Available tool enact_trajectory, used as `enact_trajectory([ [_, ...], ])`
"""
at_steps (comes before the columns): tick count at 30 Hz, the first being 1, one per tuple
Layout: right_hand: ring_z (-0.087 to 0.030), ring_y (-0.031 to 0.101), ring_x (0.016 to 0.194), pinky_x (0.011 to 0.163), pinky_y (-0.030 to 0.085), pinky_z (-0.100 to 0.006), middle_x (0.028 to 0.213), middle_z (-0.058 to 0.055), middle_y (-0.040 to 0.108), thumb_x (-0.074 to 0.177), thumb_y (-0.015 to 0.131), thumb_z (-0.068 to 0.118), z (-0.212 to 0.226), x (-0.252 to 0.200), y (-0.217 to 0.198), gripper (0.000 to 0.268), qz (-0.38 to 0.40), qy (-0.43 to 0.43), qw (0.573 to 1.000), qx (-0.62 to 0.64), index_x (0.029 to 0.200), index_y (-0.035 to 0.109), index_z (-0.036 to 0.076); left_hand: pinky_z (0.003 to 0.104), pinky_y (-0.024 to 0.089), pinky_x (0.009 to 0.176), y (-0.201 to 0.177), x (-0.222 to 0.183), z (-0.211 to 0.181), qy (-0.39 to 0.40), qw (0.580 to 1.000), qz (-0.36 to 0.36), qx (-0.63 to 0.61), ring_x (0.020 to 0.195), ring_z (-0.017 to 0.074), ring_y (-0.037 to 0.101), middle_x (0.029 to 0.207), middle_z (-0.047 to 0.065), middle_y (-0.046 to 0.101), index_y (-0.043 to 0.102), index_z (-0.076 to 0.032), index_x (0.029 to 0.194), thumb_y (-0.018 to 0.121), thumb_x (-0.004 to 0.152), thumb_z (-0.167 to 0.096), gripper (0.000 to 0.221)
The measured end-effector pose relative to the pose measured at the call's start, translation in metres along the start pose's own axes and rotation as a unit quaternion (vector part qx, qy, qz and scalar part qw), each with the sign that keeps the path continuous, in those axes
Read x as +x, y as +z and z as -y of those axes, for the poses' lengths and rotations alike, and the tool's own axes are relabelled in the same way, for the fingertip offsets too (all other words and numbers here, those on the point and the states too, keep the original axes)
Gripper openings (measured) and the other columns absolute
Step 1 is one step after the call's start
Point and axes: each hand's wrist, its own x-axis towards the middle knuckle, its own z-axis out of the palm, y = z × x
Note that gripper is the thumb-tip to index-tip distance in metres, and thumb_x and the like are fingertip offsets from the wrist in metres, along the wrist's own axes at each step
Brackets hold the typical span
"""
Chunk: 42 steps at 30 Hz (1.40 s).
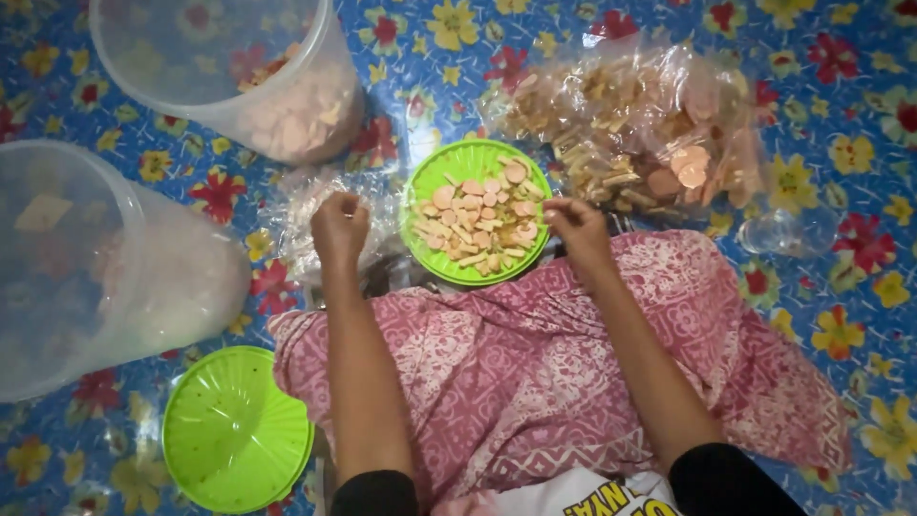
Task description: A person is manually sorting and packaging small, sliced snack items from a plate into large plastic containers while sitting on the floor.
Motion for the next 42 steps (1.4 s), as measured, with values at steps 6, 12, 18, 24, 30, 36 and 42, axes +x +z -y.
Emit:
enact_trajectory([
  [6,-0.010,0.061,0.073,0.068,0.052,-0.023,0.086,-0.006,0.066,0.079,0.069,0.014,-0.037,0.007,0.014,0.024,0.059,0.039,0.997,-0.022,0.103,0.069,0.012,0.050,0.052,0.075,0.004,-0.008,-0.027,0.009,0.988,0.117,0.103,0.088,0.0367,0.063,0.093,0.013,0.061,0.070,-0.008,0.097,0.077,0.069,-0.020,0.031],
  [12,-0.008,0.061,0.071,0.064,0.051,-0.020,0.085,-0.005,0.067,0.078,0.071,0.014,-0.067,0.027,0.018,0.023,0.087,0.026,0.995,-0.042,0.101,0.070,0.015,0.049,0.053,0.072,0.023,-0.007,-0.025,0.040,0.988,0.102,0.109,0.081,0.0384,0.061,0.083,0.014,0.057,0.072,-0.009,0.079,0.070,0.072,-0.015,0.010],
  [18,-0.010,0.062,0.075,0.067,0.052,-0.023,0.089,-0.006,0.066,0.079,0.071,0.014,-0.066,0.025,0.017,0.023,0.106,0.032,0.993,-0.034,0.102,0.070,0.015,0.045,0.050,0.077,0.003,-0.009,-0.045,-0.006,0.990,0.129,-0.055,0.087,0.0336,0.064,0.083,0.010,0.068,0.066,-0.012,0.080,0.065,0.073,-0.033,0.022],
  [24,-0.014,0.060,0.076,0.069,0.053,-0.026,0.087,-0.011,0.065,0.084,0.065,0.018,-0.022,0.003,0.022,0.027,0.158,0.058,0.986,0.007,0.109,0.067,0.011,0.029,0.054,0.064,-0.026,-0.048,-0.104,-0.063,0.895,0.204,-0.391,0.076,0.0254,0.067,0.088,0.019,0.066,0.059,-0.002,0.087,0.066,0.079,-0.011,0.014],
  [30,-0.011,0.063,0.070,0.066,0.052,-0.023,0.082,-0.010,0.068,0.083,0.068,0.026,-0.051,0.011,0.020,0.030,0.177,0.063,0.982,-0.006,0.110,0.067,0.014,0.031,0.057,0.061,0.000,-0.074,-0.110,-0.087,0.839,0.252,-0.475,0.073,0.0270,0.068,0.086,0.019,0.065,0.058,0.000,0.092,0.065,0.081,-0.008,0.015],
  [36,-0.009,0.063,0.066,0.063,0.052,-0.020,0.079,-0.008,0.068,0.082,0.070,0.024,-0.057,0.007,0.013,0.029,0.158,0.068,0.984,0.044,0.107,0.067,0.010,0.034,0.058,0.058,0.035,-0.089,-0.097,-0.084,0.831,0.255,-0.487,0.070,0.0263,0.067,0.085,0.019,0.065,0.059,-0.001,0.090,0.066,0.080,-0.007,0.014],
  [42,-0.013,0.063,0.068,0.066,0.053,-0.024,0.082,-0.011,0.068,0.079,0.073,0.028,-0.054,-0.002,0.009,0.032,0.171,0.067,0.982,0.041,0.104,0.068,0.007,0.035,0.059,0.057,0.043,-0.099,-0.093,-0.081,0.842,0.228,-0.482,0.066,0.0258,0.067,0.082,0.018,0.065,0.060,-0.003,0.090,0.065,0.082,-0.009,0.012],
])
